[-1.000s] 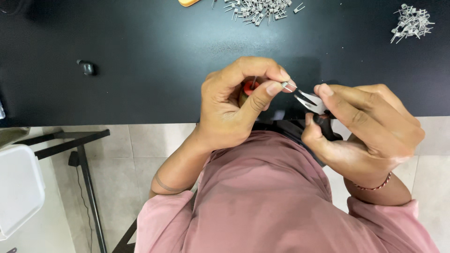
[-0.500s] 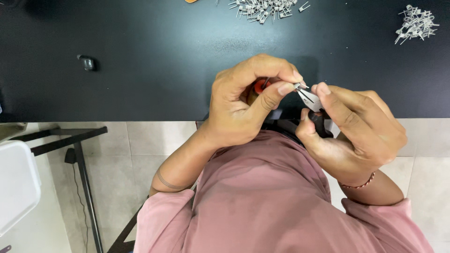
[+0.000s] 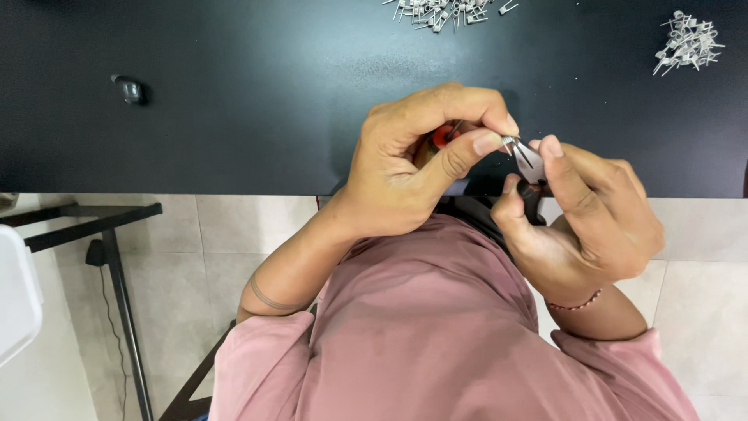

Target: The person repeatedly picks up small metal electronic components from a pile on a black table and uses pliers to bend their leads. The person holds each component with one hand and manipulates it with the pliers in the other, then places the bent component back on the table.

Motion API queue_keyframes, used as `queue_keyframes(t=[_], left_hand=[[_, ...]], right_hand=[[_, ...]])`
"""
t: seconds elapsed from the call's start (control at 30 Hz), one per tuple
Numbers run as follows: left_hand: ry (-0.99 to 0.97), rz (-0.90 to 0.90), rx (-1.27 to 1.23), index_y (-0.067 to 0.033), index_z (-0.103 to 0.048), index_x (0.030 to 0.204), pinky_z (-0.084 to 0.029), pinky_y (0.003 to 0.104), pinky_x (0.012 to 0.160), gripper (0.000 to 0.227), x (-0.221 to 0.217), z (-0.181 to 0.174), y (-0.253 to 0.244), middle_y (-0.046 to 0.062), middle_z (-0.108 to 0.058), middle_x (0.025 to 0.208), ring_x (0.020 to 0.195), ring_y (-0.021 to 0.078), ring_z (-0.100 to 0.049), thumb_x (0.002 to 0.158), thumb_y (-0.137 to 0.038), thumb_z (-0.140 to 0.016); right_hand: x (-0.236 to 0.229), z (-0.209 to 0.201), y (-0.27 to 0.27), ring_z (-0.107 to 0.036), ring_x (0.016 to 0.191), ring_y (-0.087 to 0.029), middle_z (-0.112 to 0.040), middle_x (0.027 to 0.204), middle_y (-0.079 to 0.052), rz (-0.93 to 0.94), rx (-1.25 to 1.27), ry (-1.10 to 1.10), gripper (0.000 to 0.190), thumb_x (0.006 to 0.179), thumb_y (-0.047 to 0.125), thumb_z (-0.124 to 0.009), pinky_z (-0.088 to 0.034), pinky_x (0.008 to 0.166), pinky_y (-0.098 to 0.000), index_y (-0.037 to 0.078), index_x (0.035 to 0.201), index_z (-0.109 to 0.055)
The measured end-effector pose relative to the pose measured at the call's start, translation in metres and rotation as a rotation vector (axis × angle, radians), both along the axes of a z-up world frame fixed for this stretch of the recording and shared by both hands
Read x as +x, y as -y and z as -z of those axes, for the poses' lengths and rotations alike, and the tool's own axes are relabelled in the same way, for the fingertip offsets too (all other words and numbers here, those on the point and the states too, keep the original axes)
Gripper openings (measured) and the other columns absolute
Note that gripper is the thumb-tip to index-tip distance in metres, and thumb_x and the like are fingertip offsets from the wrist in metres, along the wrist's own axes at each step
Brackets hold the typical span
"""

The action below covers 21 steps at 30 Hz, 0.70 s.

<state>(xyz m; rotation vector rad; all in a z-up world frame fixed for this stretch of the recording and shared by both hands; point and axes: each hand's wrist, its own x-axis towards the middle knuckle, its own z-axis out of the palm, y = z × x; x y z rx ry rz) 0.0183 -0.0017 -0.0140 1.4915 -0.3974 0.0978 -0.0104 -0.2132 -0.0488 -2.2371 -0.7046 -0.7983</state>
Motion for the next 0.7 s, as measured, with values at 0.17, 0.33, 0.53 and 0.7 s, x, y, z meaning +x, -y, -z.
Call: queue_keyframes(t=[0.17, 0.33, 0.53, 0.7], left_hand=[[-0.039, 0.027, -0.057, -0.0116, -0.066, 0.113, -0.047, 0.024, 0.077, 0.012, 0.002, 0.003, 0.001, -0.001, -0.068, 0.104, 0.082, 0.0101, -0.057, 0.11, -0.021, -0.059], [-0.048, 0.036, -0.106, -0.0128, -0.064, 0.114, -0.045, 0.022, 0.071, 0.008, 0.003, 0.002, 0.0, 0.001, -0.072, 0.102, 0.08, 0.0076, -0.059, 0.11, -0.018, -0.059], [-0.03, 0.052, -0.181, -0.0071, -0.063, 0.114, -0.057, 0.023, 0.081, 0.011, 0.001, 0.0, 0.002, 0.008, -0.072, 0.103, 0.095, 0.0151, -0.073, 0.11, -0.015, -0.057], [-0.001, -0.03, -0.095, -0.0101, -0.062, 0.114, -0.052, 0.023, 0.065, 0.013, -0.002, 0.001, 0.009, 0.006, -0.075, 0.099, 0.067, 0.0116, -0.059, 0.11, -0.021, -0.058]], right_hand=[[0.0, 0.001, -0.009, -0.07, 0.084, -0.034, -0.074, 0.105, -0.027, 0.019, 0.067, 0.015, 0.049, 0.088, -0.009, -0.085, -0.052, 0.078, -0.0425, -0.001, 0.133, -0.067], [-0.001, -0.007, 0.006, -0.066, 0.098, -0.043, -0.065, 0.119, -0.036, 0.023, 0.035, -0.063, 0.051, 0.094, -0.008, -0.083, -0.059, 0.084, -0.0472, -0.005, 0.14, -0.062], [0.02, -0.024, -0.005, -0.055, 0.103, -0.04, -0.054, 0.116, -0.027, 0.085, -0.07, -0.198, 0.04, 0.099, -0.016, -0.081, -0.049, 0.088, -0.0456, -0.011, 0.137, -0.071], [0.03, -0.02, -0.001, -0.058, 0.11, -0.039, -0.063, 0.12, -0.019, 0.111, -0.253, -0.229, 0.032, 0.103, 0.005, -0.079, -0.04, 0.093, -0.0494, -0.001, 0.134, -0.075]])
